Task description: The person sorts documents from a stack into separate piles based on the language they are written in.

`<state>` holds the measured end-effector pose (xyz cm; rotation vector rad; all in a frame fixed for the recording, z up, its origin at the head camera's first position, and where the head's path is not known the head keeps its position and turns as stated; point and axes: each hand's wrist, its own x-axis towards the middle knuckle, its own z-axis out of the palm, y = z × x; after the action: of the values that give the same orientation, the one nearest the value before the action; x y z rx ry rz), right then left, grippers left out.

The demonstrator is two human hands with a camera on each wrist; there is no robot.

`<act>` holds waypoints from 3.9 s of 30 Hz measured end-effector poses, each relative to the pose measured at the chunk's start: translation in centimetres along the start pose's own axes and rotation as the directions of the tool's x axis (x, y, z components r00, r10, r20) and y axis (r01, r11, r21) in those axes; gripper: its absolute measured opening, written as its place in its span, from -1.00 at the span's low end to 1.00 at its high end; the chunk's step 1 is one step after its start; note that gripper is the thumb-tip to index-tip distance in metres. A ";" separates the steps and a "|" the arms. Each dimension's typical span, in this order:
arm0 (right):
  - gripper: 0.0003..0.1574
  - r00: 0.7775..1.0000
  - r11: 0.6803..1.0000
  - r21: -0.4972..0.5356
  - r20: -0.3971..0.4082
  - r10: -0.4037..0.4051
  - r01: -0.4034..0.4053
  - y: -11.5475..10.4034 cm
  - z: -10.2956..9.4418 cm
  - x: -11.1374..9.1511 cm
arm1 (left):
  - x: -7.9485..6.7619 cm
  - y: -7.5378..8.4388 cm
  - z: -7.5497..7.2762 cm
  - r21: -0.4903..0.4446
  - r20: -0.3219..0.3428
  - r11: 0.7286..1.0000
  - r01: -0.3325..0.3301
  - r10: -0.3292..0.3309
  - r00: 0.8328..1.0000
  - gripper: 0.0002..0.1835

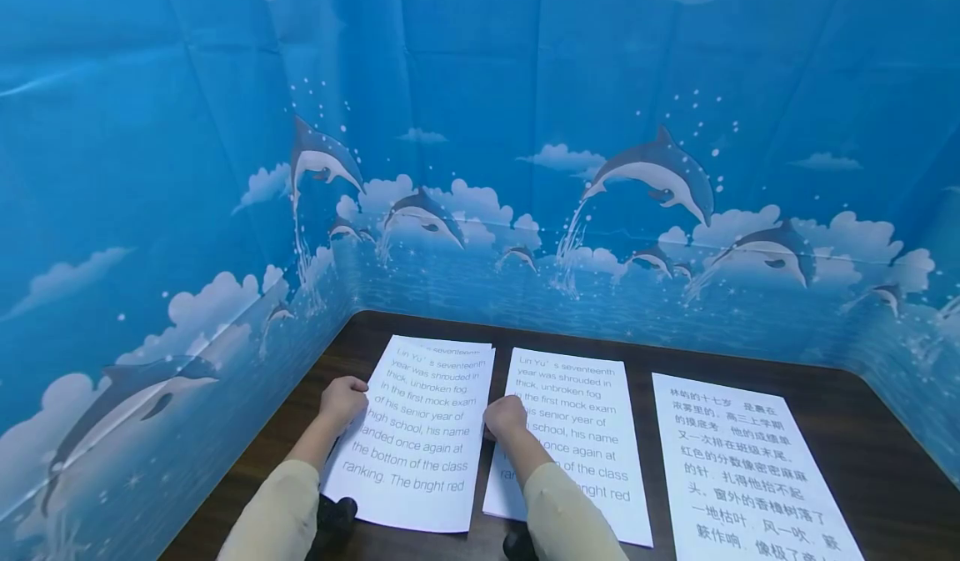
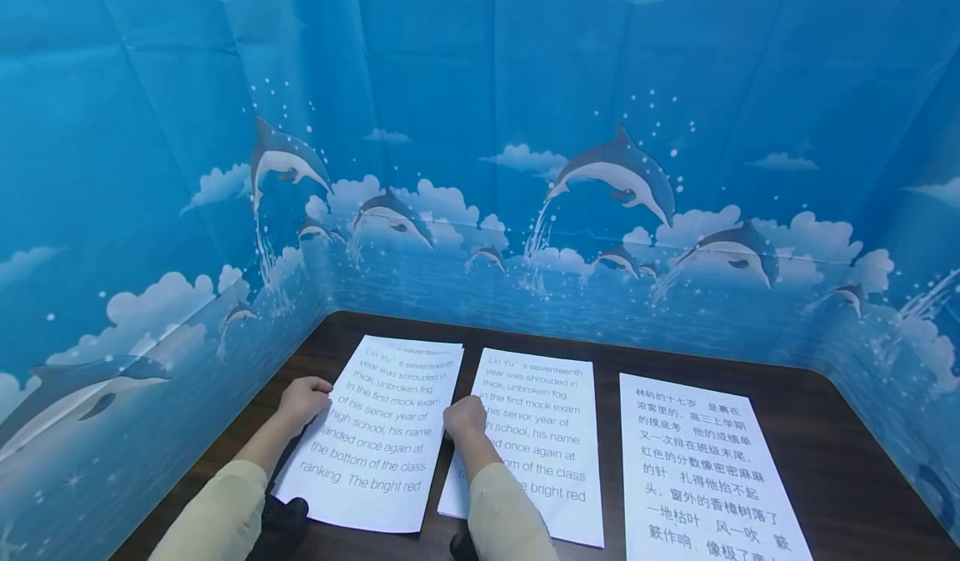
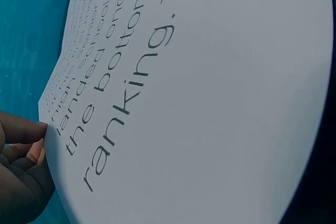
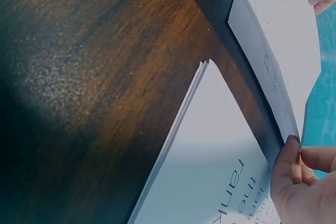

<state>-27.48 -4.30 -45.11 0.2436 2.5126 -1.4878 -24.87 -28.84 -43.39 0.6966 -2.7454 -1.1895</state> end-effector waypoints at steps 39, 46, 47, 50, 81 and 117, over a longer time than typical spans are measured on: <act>-0.41 0.990 0.986 0.168 0.135 -0.040 0.017 -1.6 -0.9 0.1 | 2.0 0.9 -0.2 -0.013 -0.080 1.000 0.028 -0.029 0.996 -0.57; -0.34 0.988 0.984 0.172 0.141 -0.065 0.040 -2.0 -1.8 0.7 | 2.2 1.7 -0.1 -0.053 -0.016 0.998 0.043 -0.044 0.999 -0.47; -0.35 0.988 0.984 0.173 0.138 -0.065 0.041 -2.0 -2.2 0.8 | 2.2 1.9 -0.1 -0.059 -0.011 0.998 0.039 -0.040 0.999 -0.46; -0.35 0.991 0.982 0.187 0.123 -0.046 0.023 -2.4 -3.6 1.1 | 2.2 2.8 0.0 -0.058 -0.006 0.998 0.006 -0.006 1.000 -0.44; -0.25 0.999 0.978 0.206 -0.045 -0.008 0.017 -1.5 -18.4 2.7 | 0.3 14.2 5.4 -0.177 0.182 0.958 -0.224 0.256 0.949 -0.41; -0.24 0.964 0.959 0.176 -0.112 0.242 -0.220 14.0 -19.4 9.7 | -2.5 12.1 14.4 -0.072 0.278 0.985 -0.154 0.168 0.946 -0.55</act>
<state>-35.27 19.74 -50.37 0.6605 2.3604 -1.6256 -30.64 -10.81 -44.59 0.3069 -2.9157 -1.4126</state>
